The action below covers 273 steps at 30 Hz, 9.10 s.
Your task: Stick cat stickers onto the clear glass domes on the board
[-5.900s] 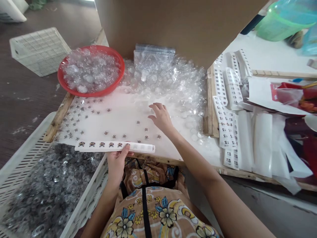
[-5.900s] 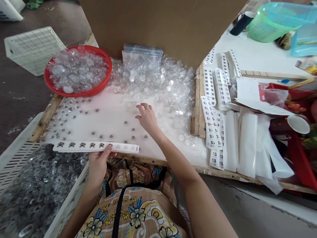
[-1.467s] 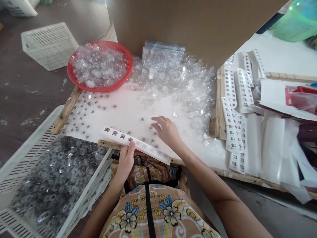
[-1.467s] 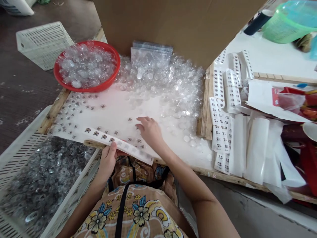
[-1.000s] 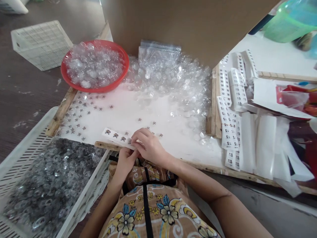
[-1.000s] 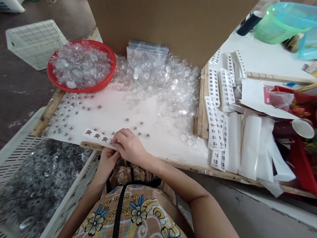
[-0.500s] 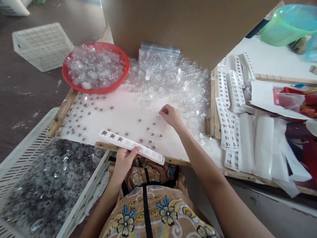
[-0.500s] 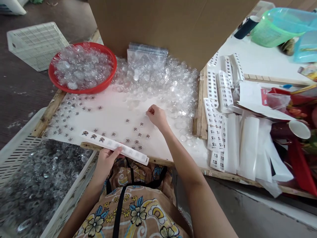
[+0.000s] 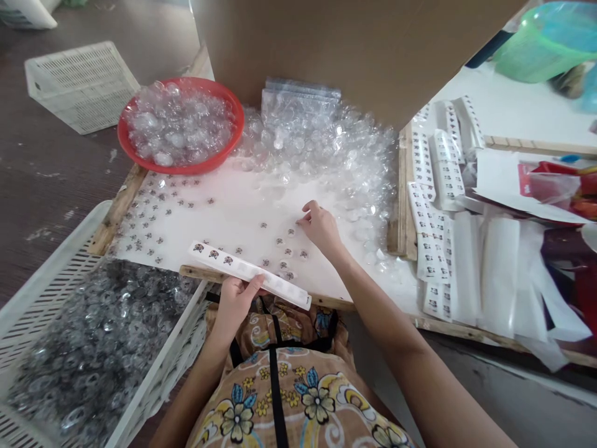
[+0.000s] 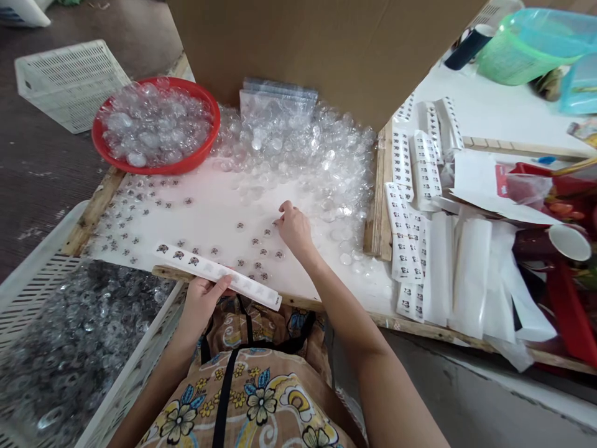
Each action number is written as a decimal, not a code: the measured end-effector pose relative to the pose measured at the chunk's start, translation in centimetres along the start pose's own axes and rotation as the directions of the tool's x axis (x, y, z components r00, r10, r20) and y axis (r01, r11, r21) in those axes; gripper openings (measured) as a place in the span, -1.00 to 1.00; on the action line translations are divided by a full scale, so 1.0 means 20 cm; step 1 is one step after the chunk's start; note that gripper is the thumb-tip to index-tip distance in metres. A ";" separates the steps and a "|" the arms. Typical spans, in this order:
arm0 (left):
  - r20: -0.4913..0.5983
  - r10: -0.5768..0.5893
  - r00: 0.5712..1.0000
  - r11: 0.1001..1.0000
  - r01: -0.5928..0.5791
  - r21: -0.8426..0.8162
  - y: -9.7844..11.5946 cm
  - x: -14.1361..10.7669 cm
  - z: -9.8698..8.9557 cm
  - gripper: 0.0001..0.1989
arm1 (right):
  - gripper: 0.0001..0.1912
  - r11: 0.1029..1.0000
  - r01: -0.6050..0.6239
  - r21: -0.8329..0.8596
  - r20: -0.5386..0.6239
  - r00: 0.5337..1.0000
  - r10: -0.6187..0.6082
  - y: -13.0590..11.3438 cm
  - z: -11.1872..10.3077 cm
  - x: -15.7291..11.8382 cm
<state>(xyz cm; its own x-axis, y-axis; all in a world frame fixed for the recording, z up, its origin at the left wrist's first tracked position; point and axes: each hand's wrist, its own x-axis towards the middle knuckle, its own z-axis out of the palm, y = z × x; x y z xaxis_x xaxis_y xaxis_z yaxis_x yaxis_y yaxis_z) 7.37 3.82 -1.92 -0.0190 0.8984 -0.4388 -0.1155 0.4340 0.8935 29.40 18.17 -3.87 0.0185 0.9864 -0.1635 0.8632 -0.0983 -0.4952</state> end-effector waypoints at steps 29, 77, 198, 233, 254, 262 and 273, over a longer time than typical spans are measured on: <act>0.007 -0.013 1.000 0.994 0.013 0.108 0.01 0.00 0.01 -0.55 | -0.90 0.799 0.058 0.598 -0.062 0.998 -0.026 -0.07 0.02 0.16; 0.006 -0.022 1.000 0.994 0.021 0.110 -0.02 0.00 0.01 -0.56 | -0.95 0.974 -0.025 0.224 0.000 1.000 0.026 0.07 -0.06 0.20; -0.075 -0.062 0.995 0.997 0.066 0.041 0.04 -0.05 -0.10 -0.52 | -0.68 0.961 0.275 -0.017 0.173 0.948 -0.268 -0.32 0.17 -0.25; -0.146 0.017 0.989 1.000 -0.015 0.012 0.09 -0.08 -0.17 -0.57 | -0.23 0.908 0.407 -0.095 -0.031 0.911 -0.411 -0.45 0.24 0.52; -0.078 -0.042 0.996 0.999 0.041 -0.014 0.11 -0.05 -0.08 -0.52 | -0.76 0.816 0.423 0.394 -0.154 0.906 -0.396 -0.01 0.09 0.23; -0.054 -0.112 0.992 0.991 0.107 -0.074 -0.01 -0.04 -0.09 -0.53 | -0.63 0.749 0.653 0.111 -0.100 0.758 -0.645 -0.22 0.22 0.11; -0.010 -0.101 0.995 0.991 0.099 -0.085 0.00 -0.02 -0.13 -0.59 | -0.72 0.794 0.207 0.571 0.082 0.949 -0.306 -0.20 0.23 0.19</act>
<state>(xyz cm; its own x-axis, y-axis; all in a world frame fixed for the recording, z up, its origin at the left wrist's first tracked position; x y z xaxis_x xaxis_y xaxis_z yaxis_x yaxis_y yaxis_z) 4.86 3.31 -2.00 -0.0170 0.8495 -0.5273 -0.2008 0.5138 0.8341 23.70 21.66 -6.54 -0.2875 0.9550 -0.0733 0.4015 0.0507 -0.9144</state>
